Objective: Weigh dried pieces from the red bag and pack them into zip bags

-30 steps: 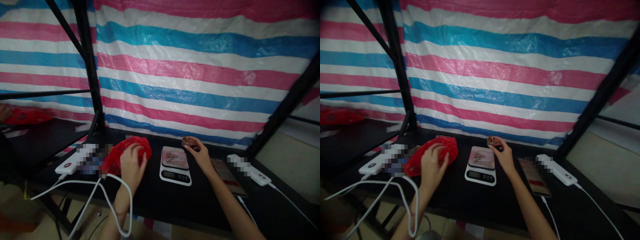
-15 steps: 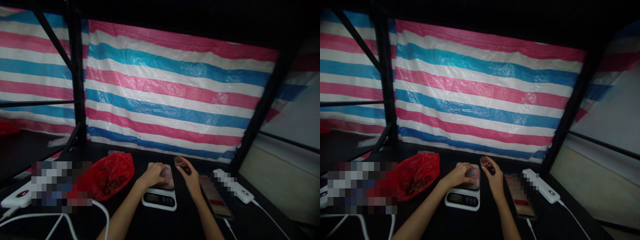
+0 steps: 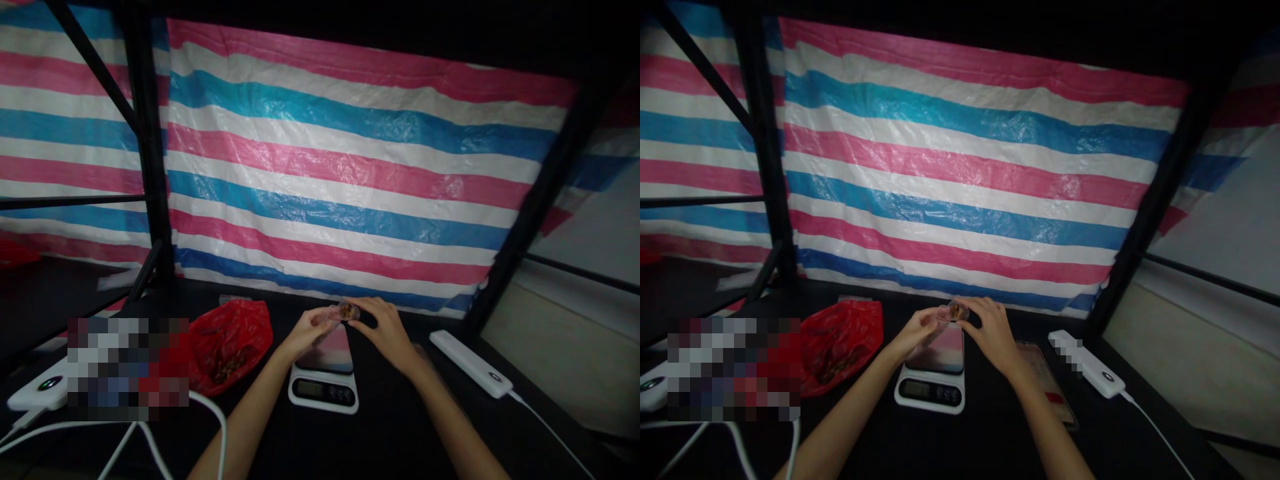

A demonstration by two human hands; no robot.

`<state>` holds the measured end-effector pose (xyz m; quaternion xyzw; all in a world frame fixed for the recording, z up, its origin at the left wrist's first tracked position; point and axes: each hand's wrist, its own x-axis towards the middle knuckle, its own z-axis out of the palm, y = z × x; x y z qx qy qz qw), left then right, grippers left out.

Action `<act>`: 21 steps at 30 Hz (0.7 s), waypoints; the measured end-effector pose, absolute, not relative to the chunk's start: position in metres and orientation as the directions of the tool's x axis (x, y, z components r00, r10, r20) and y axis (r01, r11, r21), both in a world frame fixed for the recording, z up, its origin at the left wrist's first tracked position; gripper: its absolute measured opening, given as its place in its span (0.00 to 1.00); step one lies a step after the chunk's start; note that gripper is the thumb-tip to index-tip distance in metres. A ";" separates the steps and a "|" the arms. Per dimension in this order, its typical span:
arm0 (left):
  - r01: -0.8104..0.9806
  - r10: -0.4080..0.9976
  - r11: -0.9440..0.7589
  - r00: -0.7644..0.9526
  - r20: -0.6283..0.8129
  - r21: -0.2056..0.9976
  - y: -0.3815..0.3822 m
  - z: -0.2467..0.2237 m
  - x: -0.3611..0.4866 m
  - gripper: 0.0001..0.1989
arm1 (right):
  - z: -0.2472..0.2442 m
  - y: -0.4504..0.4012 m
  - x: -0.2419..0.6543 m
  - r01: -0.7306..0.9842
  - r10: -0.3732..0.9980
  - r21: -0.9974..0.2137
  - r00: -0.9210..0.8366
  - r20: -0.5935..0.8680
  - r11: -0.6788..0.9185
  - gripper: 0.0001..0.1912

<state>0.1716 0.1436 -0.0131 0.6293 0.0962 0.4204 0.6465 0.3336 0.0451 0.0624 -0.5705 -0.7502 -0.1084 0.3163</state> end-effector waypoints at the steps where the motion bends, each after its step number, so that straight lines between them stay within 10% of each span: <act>1: -0.433 0.672 -0.139 0.620 0.406 0.891 0.143 -0.012 0.171 0.31 | 0.071 0.045 0.330 0.938 0.795 -0.134 -0.188 0.576 0.319 0.19; 21: -0.465 0.667 -0.137 0.609 0.428 0.875 0.142 -0.005 0.158 0.30 | 0.122 0.053 0.285 0.723 0.725 0.578 -0.619 0.302 0.377 0.14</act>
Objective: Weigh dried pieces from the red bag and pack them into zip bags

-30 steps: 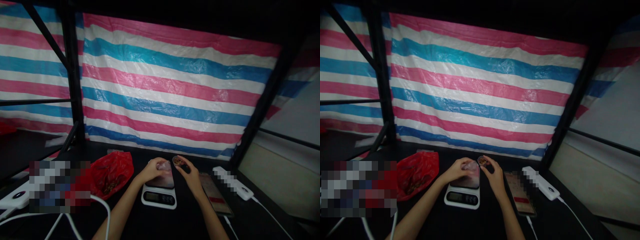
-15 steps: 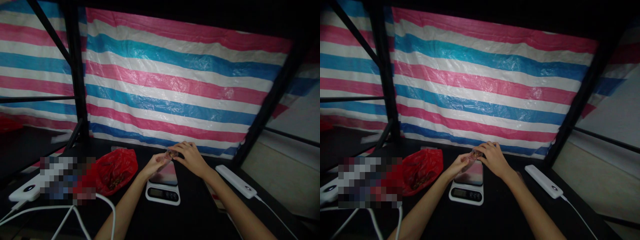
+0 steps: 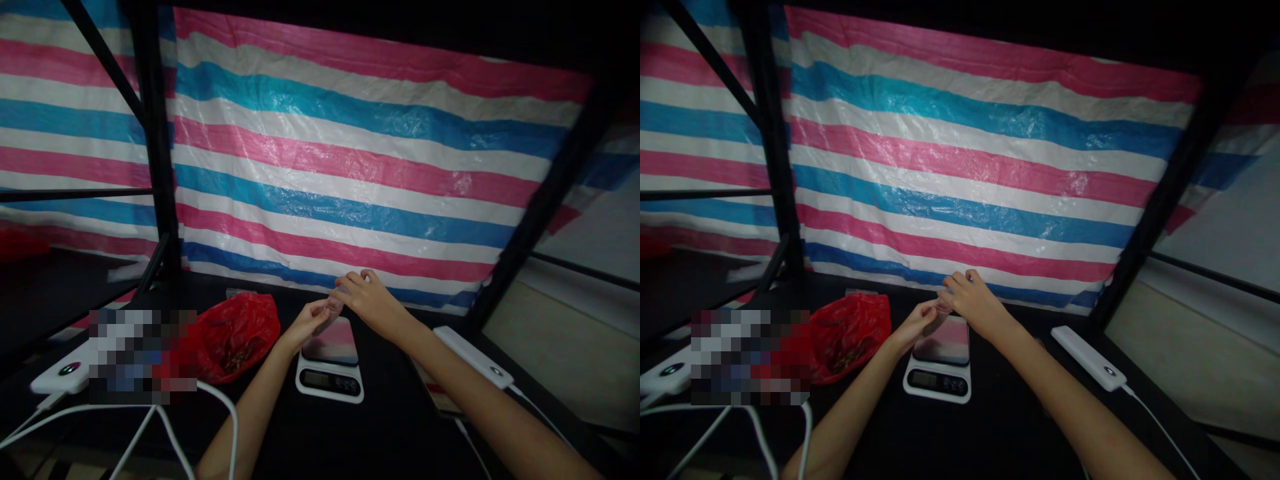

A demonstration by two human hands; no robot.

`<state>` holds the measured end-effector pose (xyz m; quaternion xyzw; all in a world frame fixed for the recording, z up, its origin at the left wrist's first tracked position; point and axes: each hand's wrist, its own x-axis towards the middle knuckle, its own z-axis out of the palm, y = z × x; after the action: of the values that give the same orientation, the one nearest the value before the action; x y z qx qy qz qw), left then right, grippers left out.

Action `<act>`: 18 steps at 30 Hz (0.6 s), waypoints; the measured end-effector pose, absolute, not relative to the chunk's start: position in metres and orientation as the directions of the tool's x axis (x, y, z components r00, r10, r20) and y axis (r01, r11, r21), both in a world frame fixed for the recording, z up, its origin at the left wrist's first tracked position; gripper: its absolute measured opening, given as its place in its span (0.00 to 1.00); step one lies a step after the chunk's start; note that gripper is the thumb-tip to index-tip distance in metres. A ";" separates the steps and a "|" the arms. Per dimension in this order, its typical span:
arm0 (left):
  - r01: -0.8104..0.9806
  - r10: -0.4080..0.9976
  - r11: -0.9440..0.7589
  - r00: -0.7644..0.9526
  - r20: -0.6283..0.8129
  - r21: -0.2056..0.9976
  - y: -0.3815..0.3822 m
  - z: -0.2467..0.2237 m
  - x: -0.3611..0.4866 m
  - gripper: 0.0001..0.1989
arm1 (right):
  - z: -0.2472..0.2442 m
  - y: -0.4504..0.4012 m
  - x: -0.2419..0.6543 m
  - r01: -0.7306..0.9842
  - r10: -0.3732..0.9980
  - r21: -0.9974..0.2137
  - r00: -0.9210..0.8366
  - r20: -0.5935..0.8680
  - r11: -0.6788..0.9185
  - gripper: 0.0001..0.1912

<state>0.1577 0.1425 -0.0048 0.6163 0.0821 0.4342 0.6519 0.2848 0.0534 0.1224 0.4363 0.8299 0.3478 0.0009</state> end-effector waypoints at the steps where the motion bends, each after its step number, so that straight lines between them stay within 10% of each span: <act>1: -0.458 0.671 -0.145 0.606 0.427 0.877 0.143 -0.004 0.157 0.30 | 0.123 0.053 0.285 0.719 0.719 0.583 -0.625 0.304 0.378 0.14; 7: -0.258 0.642 -0.370 0.624 0.446 0.892 0.146 -0.008 0.157 0.27 | 0.122 0.039 0.292 0.892 0.715 0.368 -0.435 0.547 0.261 0.15; 13: 0.252 0.595 -0.715 0.710 0.377 0.652 0.142 -0.021 0.161 0.31 | 0.068 0.037 0.318 0.924 0.676 -0.266 0.012 0.737 0.274 0.19; 18: 0.146 0.696 -0.675 0.450 0.559 0.723 0.091 0.009 0.151 0.24 | -0.009 0.039 0.325 0.653 0.603 -0.704 0.451 0.658 0.280 0.23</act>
<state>0.1506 0.0915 0.0090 0.7954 0.2649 0.4526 0.3037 0.3252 0.0387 -0.0092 0.5996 0.5234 0.0207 -0.6050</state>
